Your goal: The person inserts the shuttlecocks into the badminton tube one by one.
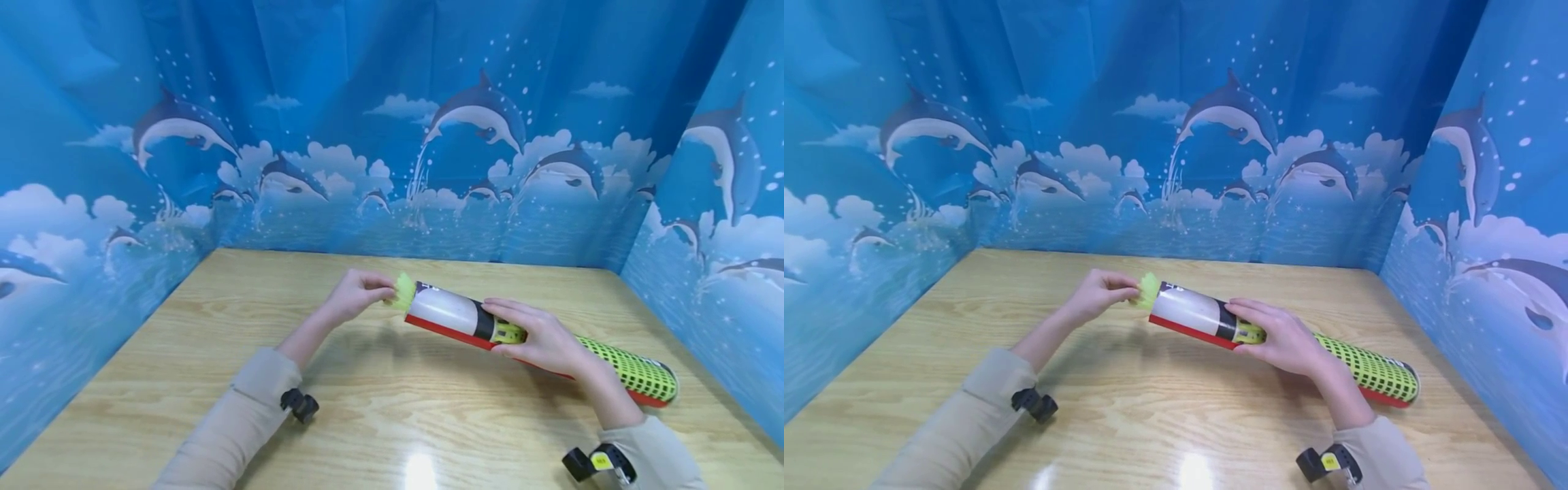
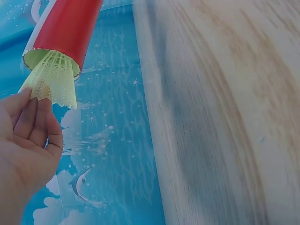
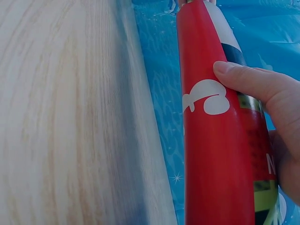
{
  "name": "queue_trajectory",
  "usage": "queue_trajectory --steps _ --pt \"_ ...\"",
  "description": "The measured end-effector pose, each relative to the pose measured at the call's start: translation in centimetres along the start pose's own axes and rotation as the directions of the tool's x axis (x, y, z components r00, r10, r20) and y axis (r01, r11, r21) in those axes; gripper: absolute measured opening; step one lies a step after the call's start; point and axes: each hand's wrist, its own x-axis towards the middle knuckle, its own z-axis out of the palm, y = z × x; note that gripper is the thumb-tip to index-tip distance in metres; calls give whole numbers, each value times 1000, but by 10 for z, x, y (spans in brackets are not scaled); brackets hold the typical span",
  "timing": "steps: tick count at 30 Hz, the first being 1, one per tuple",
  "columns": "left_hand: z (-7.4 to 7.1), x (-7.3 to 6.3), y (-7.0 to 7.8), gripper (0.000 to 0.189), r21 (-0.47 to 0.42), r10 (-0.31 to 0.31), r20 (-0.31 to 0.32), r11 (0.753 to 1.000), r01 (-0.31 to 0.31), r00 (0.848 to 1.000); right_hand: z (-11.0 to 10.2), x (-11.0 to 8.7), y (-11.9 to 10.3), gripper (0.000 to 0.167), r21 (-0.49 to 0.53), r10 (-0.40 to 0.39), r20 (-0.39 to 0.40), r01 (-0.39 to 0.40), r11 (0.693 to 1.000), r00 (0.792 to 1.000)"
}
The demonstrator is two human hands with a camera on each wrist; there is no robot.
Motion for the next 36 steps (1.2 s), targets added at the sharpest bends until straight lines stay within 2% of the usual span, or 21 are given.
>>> queue_trajectory --steps 7,15,20,26,33,36 --pt "4 1 -2 16 64 -6 5 998 6 1000 0 -1 0 71 4 13 0 -13 1000 1000" --pt "10 -3 2 16 143 30 14 989 -32 999 1 0 0 70 -7 -9 -20 9 1000 1000" --pt "12 -3 4 16 192 38 -2 981 -37 999 1 0 -1 71 -1 1 -11 -1 1000 1000" --pt "14 -3 6 17 208 21 -24 978 -16 999 1 1 1 71 2 13 -3 -13 1000 1000" --pt "15 -3 7 16 205 59 -28 977 -53 998 1 1 3 71 8 8 -7 -7 1000 1000" --pt "16 -3 7 17 188 54 -25 981 -49 998 1 1 3 70 12 12 -4 -12 1000 1000"
